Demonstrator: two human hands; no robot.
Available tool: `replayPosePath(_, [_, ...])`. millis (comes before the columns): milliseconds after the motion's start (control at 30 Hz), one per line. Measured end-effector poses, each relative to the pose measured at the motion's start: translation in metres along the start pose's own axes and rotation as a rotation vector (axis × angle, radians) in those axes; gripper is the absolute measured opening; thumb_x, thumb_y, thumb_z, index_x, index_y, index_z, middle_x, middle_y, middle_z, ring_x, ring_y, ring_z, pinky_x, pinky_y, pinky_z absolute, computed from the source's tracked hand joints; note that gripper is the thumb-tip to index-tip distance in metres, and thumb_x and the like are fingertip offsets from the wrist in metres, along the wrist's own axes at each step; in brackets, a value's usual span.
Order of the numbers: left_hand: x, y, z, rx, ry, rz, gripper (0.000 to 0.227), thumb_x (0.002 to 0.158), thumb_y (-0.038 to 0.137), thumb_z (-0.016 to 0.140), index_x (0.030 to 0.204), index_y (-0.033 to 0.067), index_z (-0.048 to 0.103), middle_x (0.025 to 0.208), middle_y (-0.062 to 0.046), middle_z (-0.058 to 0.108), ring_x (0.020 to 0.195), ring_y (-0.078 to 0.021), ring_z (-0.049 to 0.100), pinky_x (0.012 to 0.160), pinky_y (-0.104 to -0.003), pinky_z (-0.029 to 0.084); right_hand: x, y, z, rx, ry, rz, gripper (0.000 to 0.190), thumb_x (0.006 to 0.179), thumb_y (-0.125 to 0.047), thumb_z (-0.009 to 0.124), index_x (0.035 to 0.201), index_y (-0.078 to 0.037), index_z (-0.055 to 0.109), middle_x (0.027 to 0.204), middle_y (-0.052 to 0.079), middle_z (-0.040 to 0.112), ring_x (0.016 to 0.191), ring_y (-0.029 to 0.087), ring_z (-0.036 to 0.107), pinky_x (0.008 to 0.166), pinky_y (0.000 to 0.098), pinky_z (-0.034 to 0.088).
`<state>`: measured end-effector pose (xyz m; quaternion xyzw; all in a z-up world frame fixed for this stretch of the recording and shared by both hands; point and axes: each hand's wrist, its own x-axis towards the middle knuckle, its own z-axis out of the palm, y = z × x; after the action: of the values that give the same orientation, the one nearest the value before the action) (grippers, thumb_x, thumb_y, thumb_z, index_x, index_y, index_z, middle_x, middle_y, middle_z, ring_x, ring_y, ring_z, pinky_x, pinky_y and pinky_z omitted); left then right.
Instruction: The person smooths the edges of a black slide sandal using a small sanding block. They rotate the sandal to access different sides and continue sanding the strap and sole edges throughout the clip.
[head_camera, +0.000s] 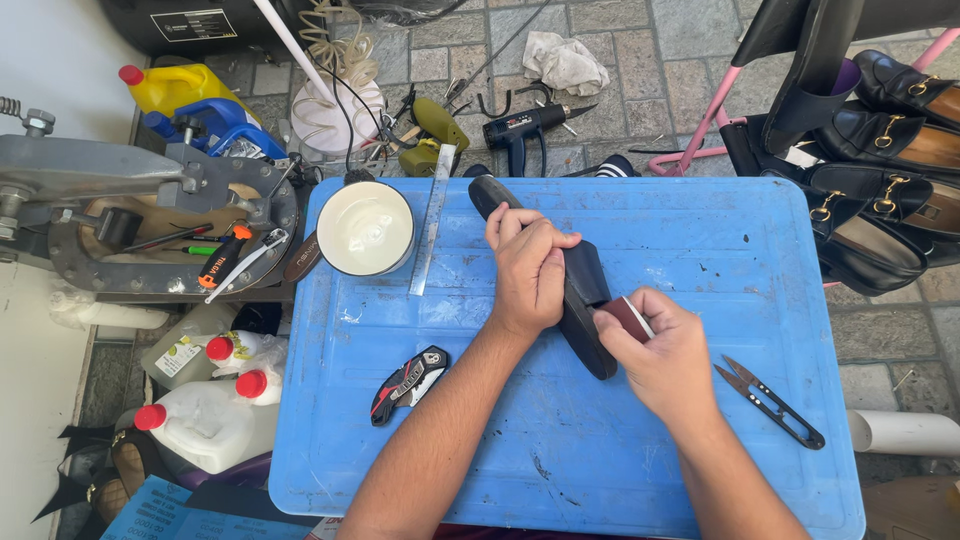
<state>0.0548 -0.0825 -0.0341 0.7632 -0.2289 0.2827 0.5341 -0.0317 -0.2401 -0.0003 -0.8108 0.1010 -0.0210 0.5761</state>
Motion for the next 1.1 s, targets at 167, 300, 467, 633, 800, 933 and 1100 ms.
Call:
replayPosePath(167, [0.000,0.003,-0.001,0.002,0.012,-0.013,0.016,0.087,0.007,0.053,0.092,0.0055,0.068,0.086,-0.005,0.065,0.103,-0.0267,0.059,0.121,-0.055,0.023,0.001,-0.002,-0.010,-0.075,-0.081,-0.015,0.021,0.085,-0.014,0.076,0.072,-0.005,0.063,0.061,-0.006,0.054,0.059,0.003,0.042,0.050,0.0248,0.035])
replayPosePath(300, [0.004,0.005,0.001,0.014,0.008,-0.002,0.016,0.086,0.007,0.052,0.092,0.0054,0.067,0.088,-0.005,0.066,0.103,-0.0268,0.058,0.121,-0.055,0.024,0.007,0.000,-0.001,-0.043,0.004,-0.196,0.019,0.089,-0.014,0.075,0.077,-0.006,0.063,0.067,-0.007,0.055,0.065,0.001,0.045,0.055,0.0224,0.039])
replayPosePath(467, [0.004,0.003,-0.001,-0.016,-0.036,-0.010,0.017,0.084,0.006,0.052,0.091,0.0050,0.068,0.087,-0.005,0.066,0.102,-0.0268,0.058,0.121,-0.056,0.023,-0.001,0.008,-0.013,-0.095,-0.080,-0.010,0.020,0.086,-0.014,0.076,0.074,-0.004,0.063,0.062,-0.005,0.055,0.059,0.003,0.042,0.050,0.0244,0.036])
replayPosePath(633, [0.003,0.006,0.000,-0.012,-0.017,-0.021,0.017,0.084,0.006,0.052,0.090,0.0054,0.067,0.088,-0.005,0.066,0.104,-0.0272,0.058,0.122,-0.055,0.023,-0.003,0.011,-0.014,-0.043,-0.079,-0.048,0.020,0.087,-0.014,0.076,0.075,-0.005,0.063,0.063,-0.006,0.054,0.061,0.002,0.041,0.050,0.0235,0.036])
replayPosePath(800, [0.004,0.006,0.000,-0.015,0.004,-0.008,0.017,0.086,0.006,0.051,0.092,0.0050,0.067,0.088,-0.005,0.065,0.104,-0.0265,0.058,0.122,-0.055,0.023,0.004,0.004,0.003,-0.016,0.006,-0.081,0.021,0.091,-0.016,0.075,0.077,-0.005,0.064,0.063,-0.006,0.055,0.061,0.002,0.042,0.050,0.0237,0.037])
replayPosePath(933, [0.003,0.002,-0.002,-0.028,-0.027,-0.010,0.018,0.085,0.007,0.051,0.091,0.0051,0.068,0.086,-0.005,0.065,0.103,-0.0262,0.058,0.122,-0.055,0.022,-0.006,0.001,-0.002,-0.034,-0.030,0.005,0.019,0.090,-0.016,0.074,0.078,-0.004,0.065,0.063,-0.005,0.056,0.060,0.002,0.043,0.049,0.0244,0.037])
replayPosePath(1100, [0.002,0.002,0.000,-0.028,-0.002,-0.008,0.018,0.085,0.008,0.051,0.091,0.0052,0.068,0.085,-0.005,0.063,0.102,-0.0262,0.058,0.122,-0.054,0.022,-0.014,0.002,-0.009,-0.082,-0.045,0.017,0.018,0.089,-0.015,0.074,0.078,-0.005,0.066,0.061,-0.005,0.056,0.058,0.002,0.044,0.048,0.0244,0.037])
